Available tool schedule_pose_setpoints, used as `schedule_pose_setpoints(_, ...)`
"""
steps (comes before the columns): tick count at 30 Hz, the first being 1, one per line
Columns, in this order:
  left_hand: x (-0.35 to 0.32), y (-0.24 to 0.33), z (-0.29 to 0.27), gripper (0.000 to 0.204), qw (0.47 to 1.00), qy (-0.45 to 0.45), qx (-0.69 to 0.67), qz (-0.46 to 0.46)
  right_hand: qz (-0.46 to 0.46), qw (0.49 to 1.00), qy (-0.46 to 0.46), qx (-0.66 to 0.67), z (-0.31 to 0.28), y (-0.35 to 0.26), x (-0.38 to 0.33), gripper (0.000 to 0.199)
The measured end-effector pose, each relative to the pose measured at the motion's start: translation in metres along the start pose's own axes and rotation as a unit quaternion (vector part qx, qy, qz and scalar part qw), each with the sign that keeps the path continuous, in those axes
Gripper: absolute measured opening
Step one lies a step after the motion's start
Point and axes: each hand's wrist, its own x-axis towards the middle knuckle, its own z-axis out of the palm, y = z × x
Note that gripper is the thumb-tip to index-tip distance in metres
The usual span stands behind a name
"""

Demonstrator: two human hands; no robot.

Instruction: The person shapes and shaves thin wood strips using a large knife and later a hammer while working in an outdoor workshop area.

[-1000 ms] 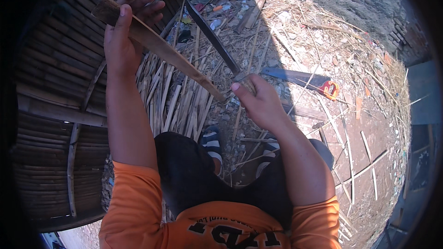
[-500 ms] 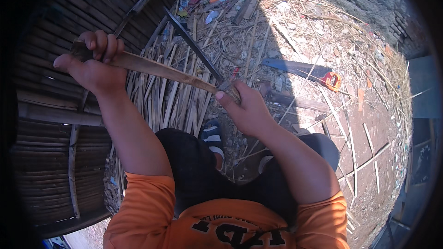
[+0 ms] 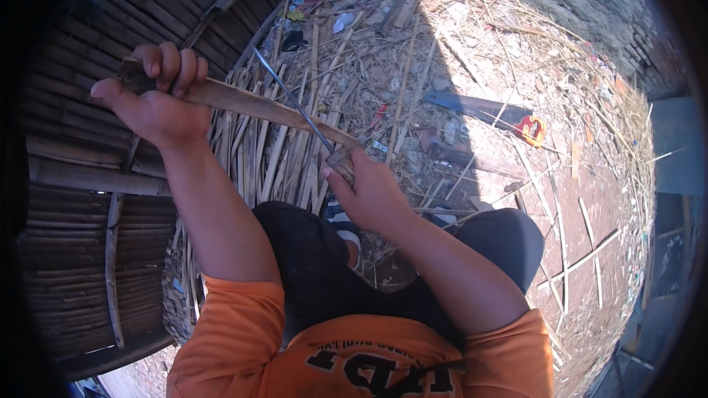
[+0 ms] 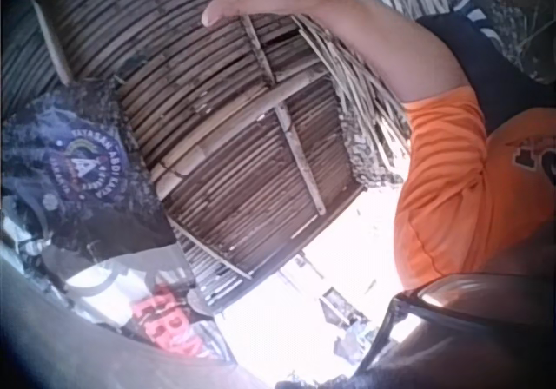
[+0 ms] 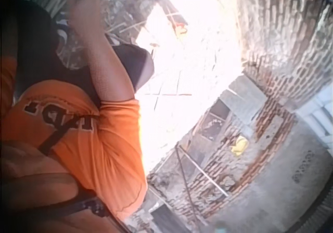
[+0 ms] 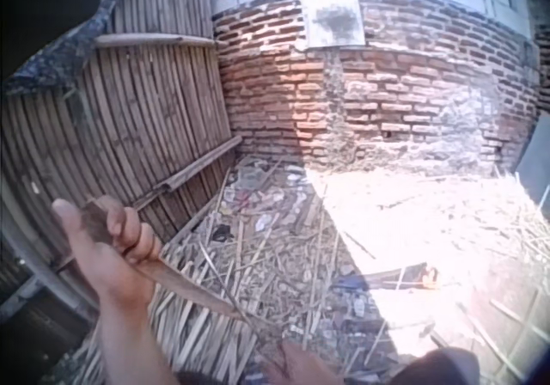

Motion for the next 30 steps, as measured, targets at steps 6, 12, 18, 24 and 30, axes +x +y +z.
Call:
schedule_pose_setpoints(6, 0.002, 0.007, -0.015, 0.078, 0.999, 0.039, 0.003, 0.000, 0.096, 0.992, -0.061, -0.047, -0.001, 0.019, 0.005, 0.047)
schedule_pose_setpoints(12, -0.001, 0.002, -0.002, 0.077, 1.000, 0.006, -0.001, -0.004, 0.028, 0.999, -0.022, 0.020, 0.000, 0.008, 0.000, 0.047)
schedule_pose_setpoints(18, 0.003, 0.006, -0.016, 0.076, 0.997, 0.074, 0.021, 0.006, 0.043, 0.997, -0.053, -0.039, 0.021, 0.035, 0.003, 0.048)
schedule_pose_setpoints(24, -0.001, 0.008, -0.018, 0.076, 0.998, -0.029, -0.058, -0.017, 0.006, 0.999, 0.003, 0.035, 0.000, 0.002, -0.002, 0.049)
schedule_pose_setpoints(30, 0.000, 0.006, -0.014, 0.073, 0.997, 0.065, 0.036, 0.005, 0.055, 0.995, -0.045, -0.073, 0.032, 0.049, 0.007, 0.048)
